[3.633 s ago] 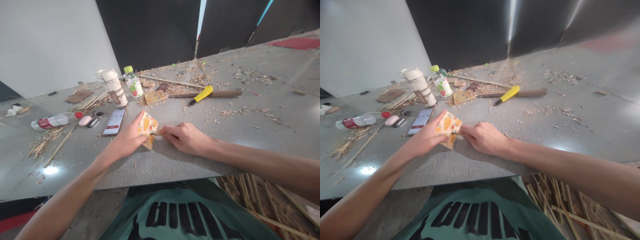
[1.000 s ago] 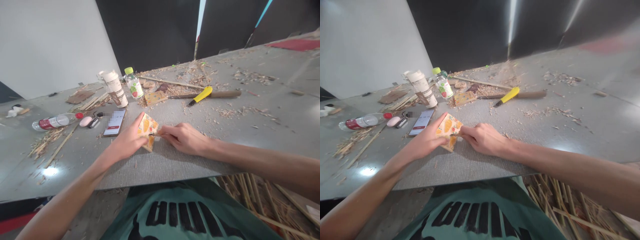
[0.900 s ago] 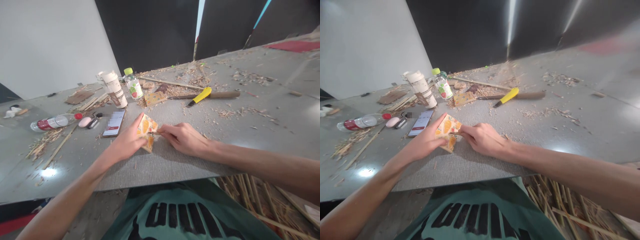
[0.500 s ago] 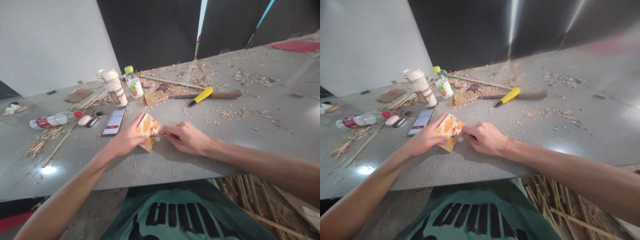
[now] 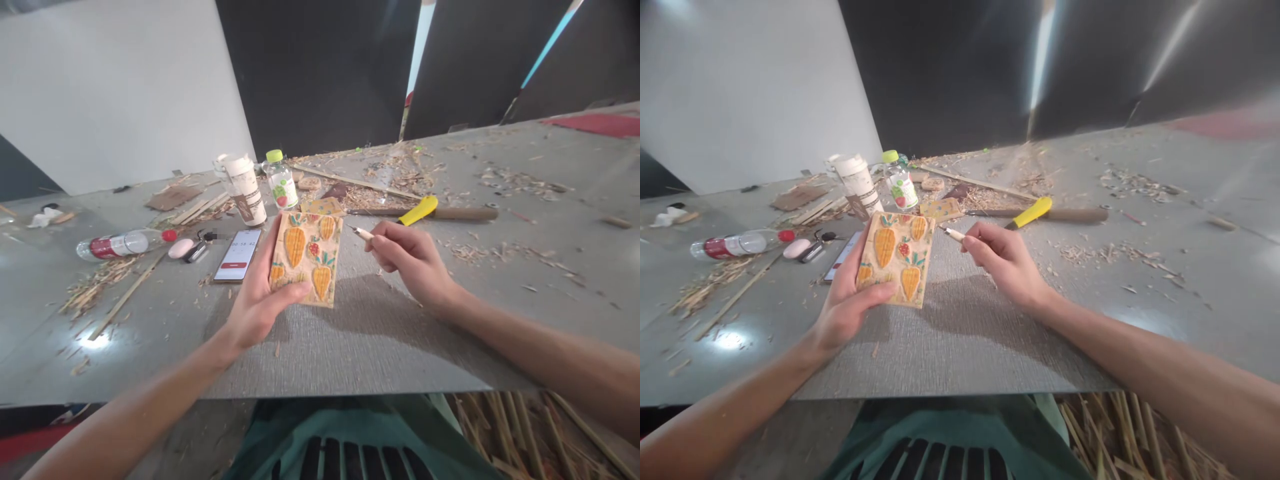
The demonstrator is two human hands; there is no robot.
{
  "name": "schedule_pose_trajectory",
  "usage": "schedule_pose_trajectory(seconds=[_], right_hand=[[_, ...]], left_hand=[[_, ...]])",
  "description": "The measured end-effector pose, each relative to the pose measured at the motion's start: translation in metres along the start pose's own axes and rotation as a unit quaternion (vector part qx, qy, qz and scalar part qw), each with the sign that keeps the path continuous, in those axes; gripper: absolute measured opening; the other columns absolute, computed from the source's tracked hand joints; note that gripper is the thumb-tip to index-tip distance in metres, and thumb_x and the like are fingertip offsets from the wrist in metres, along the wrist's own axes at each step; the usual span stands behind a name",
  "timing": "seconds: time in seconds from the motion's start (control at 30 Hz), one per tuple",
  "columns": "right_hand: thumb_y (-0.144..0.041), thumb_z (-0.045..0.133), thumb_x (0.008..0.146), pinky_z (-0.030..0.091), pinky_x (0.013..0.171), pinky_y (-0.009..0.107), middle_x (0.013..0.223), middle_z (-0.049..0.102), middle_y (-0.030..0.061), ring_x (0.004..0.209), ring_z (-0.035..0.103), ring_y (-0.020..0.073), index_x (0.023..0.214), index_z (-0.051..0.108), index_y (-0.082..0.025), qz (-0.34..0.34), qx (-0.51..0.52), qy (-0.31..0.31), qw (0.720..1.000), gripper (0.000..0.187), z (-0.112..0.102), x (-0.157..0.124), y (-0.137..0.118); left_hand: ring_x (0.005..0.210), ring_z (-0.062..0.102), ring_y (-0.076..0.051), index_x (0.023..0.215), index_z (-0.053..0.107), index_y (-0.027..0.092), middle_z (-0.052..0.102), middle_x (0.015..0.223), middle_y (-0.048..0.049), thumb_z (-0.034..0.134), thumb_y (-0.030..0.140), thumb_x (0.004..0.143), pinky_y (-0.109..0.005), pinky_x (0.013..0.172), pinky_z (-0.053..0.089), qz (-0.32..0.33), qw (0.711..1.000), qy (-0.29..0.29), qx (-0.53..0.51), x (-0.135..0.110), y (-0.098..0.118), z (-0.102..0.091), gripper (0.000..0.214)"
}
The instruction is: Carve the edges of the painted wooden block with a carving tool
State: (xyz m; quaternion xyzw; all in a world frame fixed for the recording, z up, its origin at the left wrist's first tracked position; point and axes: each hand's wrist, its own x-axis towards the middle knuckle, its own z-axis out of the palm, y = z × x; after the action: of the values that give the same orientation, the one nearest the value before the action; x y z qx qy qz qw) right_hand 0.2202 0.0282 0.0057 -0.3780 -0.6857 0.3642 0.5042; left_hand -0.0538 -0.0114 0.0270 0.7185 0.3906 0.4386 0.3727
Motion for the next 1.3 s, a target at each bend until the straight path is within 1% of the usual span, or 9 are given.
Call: schedule_pose_trajectory(seconds=[0.23, 0.3, 0.4, 0.47, 0.6, 0.8, 0.93, 1.07, 1.3], right_hand=[[-0.053, 0.066, 0.103, 0.028, 0.054, 0.032, 0.075, 0.039, -0.0051, 0.063, 0.034, 0.0136, 0.088, 0.041, -0.027, -0.002, 0.102, -0.018, 0.995, 0.039, 0.013, -0.003, -0.010], [-0.047, 0.070, 0.102, 0.029, 0.055, 0.032, 0.075, 0.037, -0.0058, 0.063, 0.034, 0.0128, 0.086, 0.039, -0.027, -0.004, 0.093, -0.022, 0.995, 0.040, 0.017, -0.004, -0.015], [-0.037, 0.073, 0.100, 0.029, 0.055, 0.032, 0.073, 0.034, -0.0069, 0.061, 0.033, 0.0116, 0.083, 0.037, -0.027, -0.006, 0.072, -0.002, 0.997, 0.041, 0.019, -0.004, -0.016], [-0.037, 0.074, 0.099, 0.028, 0.055, 0.032, 0.072, 0.034, -0.0074, 0.060, 0.033, 0.0115, 0.082, 0.036, -0.027, -0.001, 0.074, 0.003, 0.997, 0.042, 0.019, -0.003, -0.014], [-0.040, 0.075, 0.098, 0.027, 0.056, 0.032, 0.069, 0.033, -0.0083, 0.061, 0.031, 0.0110, 0.081, 0.035, -0.027, 0.015, 0.052, -0.035, 0.998, 0.045, 0.019, -0.002, -0.008], [-0.039, 0.072, 0.101, 0.025, 0.057, 0.033, 0.072, 0.032, -0.0075, 0.063, 0.028, 0.0111, 0.080, 0.033, -0.026, 0.001, 0.006, -0.072, 0.997, 0.045, 0.019, -0.003, -0.009], [-0.039, 0.071, 0.101, 0.026, 0.058, 0.033, 0.071, 0.031, -0.0079, 0.062, 0.030, 0.0109, 0.080, 0.033, -0.026, 0.010, 0.015, -0.084, 0.996, 0.046, 0.018, -0.003, -0.008], [-0.039, 0.070, 0.102, 0.028, 0.058, 0.032, 0.073, 0.035, -0.0074, 0.063, 0.035, 0.0112, 0.082, 0.035, -0.026, 0.011, 0.036, -0.097, 0.995, 0.043, 0.018, -0.002, -0.004], [-0.039, 0.069, 0.104, 0.029, 0.057, 0.032, 0.072, 0.035, -0.0079, 0.062, 0.035, 0.0111, 0.083, 0.037, -0.026, 0.017, 0.052, -0.091, 0.994, 0.040, 0.017, -0.002, -0.004]], left_hand=[[0.166, 0.029, -0.037, 0.176, 0.005, 0.033, 0.023, 0.183, -0.0044, 0.068, 0.038, 0.094, -0.056, 0.130, 0.041, -0.010, 0.999, -0.037, -0.008, -0.002, 0.001, 0.010, 0.103], [0.163, 0.035, -0.039, 0.176, 0.005, 0.033, 0.027, 0.182, -0.0052, 0.071, 0.037, 0.093, -0.055, 0.126, 0.047, -0.031, 0.997, -0.063, -0.037, -0.002, 0.003, 0.015, 0.106], [0.149, 0.054, -0.041, 0.175, 0.005, 0.037, 0.037, 0.178, -0.0066, 0.069, 0.037, 0.096, -0.055, 0.105, 0.064, -0.092, 0.989, -0.089, -0.077, -0.001, 0.006, 0.020, 0.102], [0.143, 0.059, -0.042, 0.174, 0.013, 0.037, 0.045, 0.173, -0.0075, 0.066, 0.038, 0.098, -0.054, 0.095, 0.068, -0.112, 0.987, -0.082, -0.076, 0.001, 0.007, 0.023, 0.093], [0.141, 0.062, -0.037, 0.163, 0.034, 0.027, 0.057, 0.161, -0.0116, 0.068, 0.037, 0.096, -0.051, 0.106, 0.063, -0.101, 0.992, -0.028, -0.077, 0.004, 0.003, 0.026, 0.076], [0.115, 0.075, -0.030, 0.139, 0.049, 0.023, 0.070, 0.141, -0.0129, 0.074, 0.035, 0.094, -0.042, 0.092, 0.067, -0.113, 0.985, -0.025, -0.128, 0.005, -0.001, 0.030, 0.053], [0.104, 0.076, -0.026, 0.140, 0.046, 0.024, 0.073, 0.129, -0.0098, 0.078, 0.035, 0.093, -0.039, 0.087, 0.066, -0.094, 0.989, -0.020, -0.114, 0.005, -0.007, 0.028, 0.058], [0.109, 0.075, -0.028, 0.141, 0.043, 0.027, 0.072, 0.124, -0.0070, 0.080, 0.036, 0.089, -0.044, 0.094, 0.064, -0.083, 0.994, -0.011, -0.064, 0.006, -0.011, 0.026, 0.064], [0.116, 0.074, -0.028, 0.144, 0.034, 0.030, 0.069, 0.140, -0.0099, 0.067, 0.025, 0.091, -0.043, 0.093, 0.065, -0.123, 0.981, -0.052, -0.140, 0.002, 0.004, 0.027, 0.063]])
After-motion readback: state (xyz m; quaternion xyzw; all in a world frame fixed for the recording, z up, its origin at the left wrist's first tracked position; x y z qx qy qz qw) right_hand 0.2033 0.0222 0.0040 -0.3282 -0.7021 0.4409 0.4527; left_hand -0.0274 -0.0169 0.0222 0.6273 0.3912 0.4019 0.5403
